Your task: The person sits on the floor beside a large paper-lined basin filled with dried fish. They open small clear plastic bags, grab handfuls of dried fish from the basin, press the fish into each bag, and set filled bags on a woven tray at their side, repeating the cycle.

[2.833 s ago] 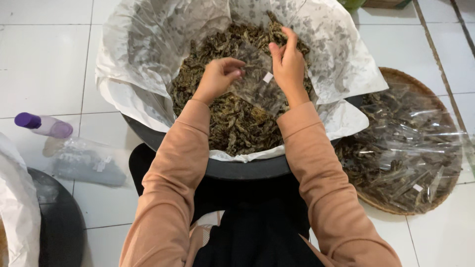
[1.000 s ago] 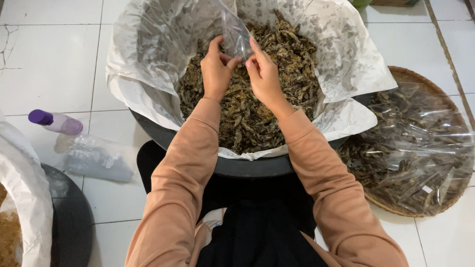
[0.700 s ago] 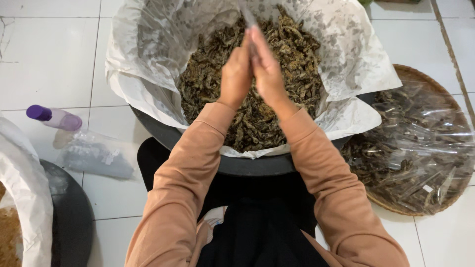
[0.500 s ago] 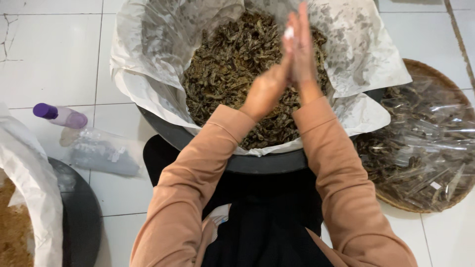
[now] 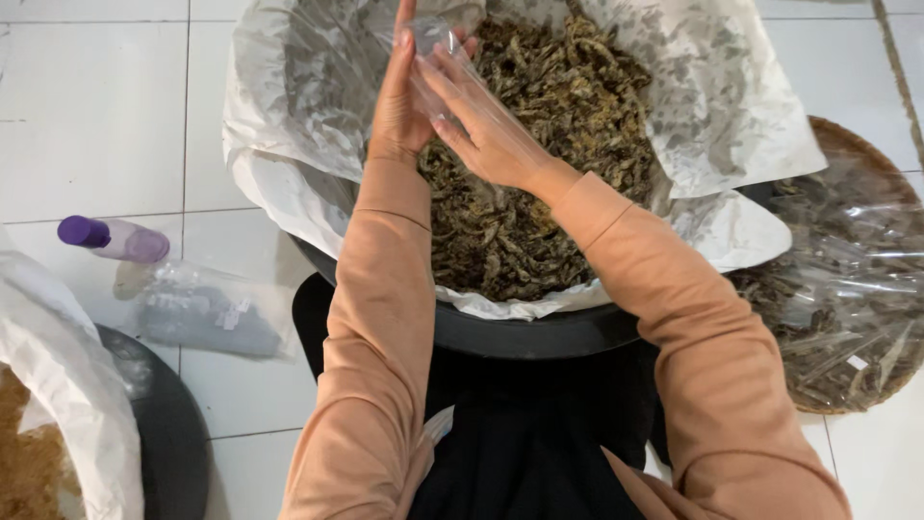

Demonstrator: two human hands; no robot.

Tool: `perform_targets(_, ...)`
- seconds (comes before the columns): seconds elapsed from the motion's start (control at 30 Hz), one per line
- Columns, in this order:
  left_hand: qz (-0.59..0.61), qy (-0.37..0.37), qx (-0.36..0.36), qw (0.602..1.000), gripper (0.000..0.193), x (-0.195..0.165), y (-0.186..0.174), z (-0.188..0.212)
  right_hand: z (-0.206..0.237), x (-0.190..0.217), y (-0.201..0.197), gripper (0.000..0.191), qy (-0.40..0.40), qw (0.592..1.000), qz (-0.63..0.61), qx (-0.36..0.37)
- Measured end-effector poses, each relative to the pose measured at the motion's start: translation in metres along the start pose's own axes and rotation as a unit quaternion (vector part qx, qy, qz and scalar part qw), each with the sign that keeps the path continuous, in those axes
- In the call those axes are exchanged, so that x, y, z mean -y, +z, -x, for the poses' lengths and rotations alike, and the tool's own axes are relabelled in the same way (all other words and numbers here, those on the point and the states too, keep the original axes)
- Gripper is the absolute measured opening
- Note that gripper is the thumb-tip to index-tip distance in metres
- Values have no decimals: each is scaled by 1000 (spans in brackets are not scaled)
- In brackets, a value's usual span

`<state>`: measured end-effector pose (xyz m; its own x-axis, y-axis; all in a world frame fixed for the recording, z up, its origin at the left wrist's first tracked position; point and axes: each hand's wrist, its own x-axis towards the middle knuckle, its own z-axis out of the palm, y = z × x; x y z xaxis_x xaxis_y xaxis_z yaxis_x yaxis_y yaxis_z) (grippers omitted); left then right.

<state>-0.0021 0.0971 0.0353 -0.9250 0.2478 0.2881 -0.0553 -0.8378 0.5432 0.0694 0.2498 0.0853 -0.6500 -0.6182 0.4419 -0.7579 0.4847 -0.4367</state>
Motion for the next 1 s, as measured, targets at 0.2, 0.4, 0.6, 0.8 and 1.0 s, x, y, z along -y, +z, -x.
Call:
perform_targets(0.2, -63, 182, -115, 975, 86, -58, -57, 6, -5, -14, 34, 46, 1, 998, -49, -49)
perform_targets(0.4, 73, 304, -251, 916, 85, -89, -71, 19, -3, -37, 116, 47, 71, 973, 28, 219)
perform_targets(0.6, 154, 212, -228, 938, 76, -52, -73, 4, -40, -30, 198, 85, -42, 959, -12, 279)
perform_targets(0.8, 132, 211, -229, 941, 80, -49, -77, 6, -5, -36, 180, 120, 17, 899, 99, 426)
perform_targets(1.0, 164, 191, -217, 943, 86, -41, -81, 3, 33, -8, 169, 117, -8, 762, 234, 603)
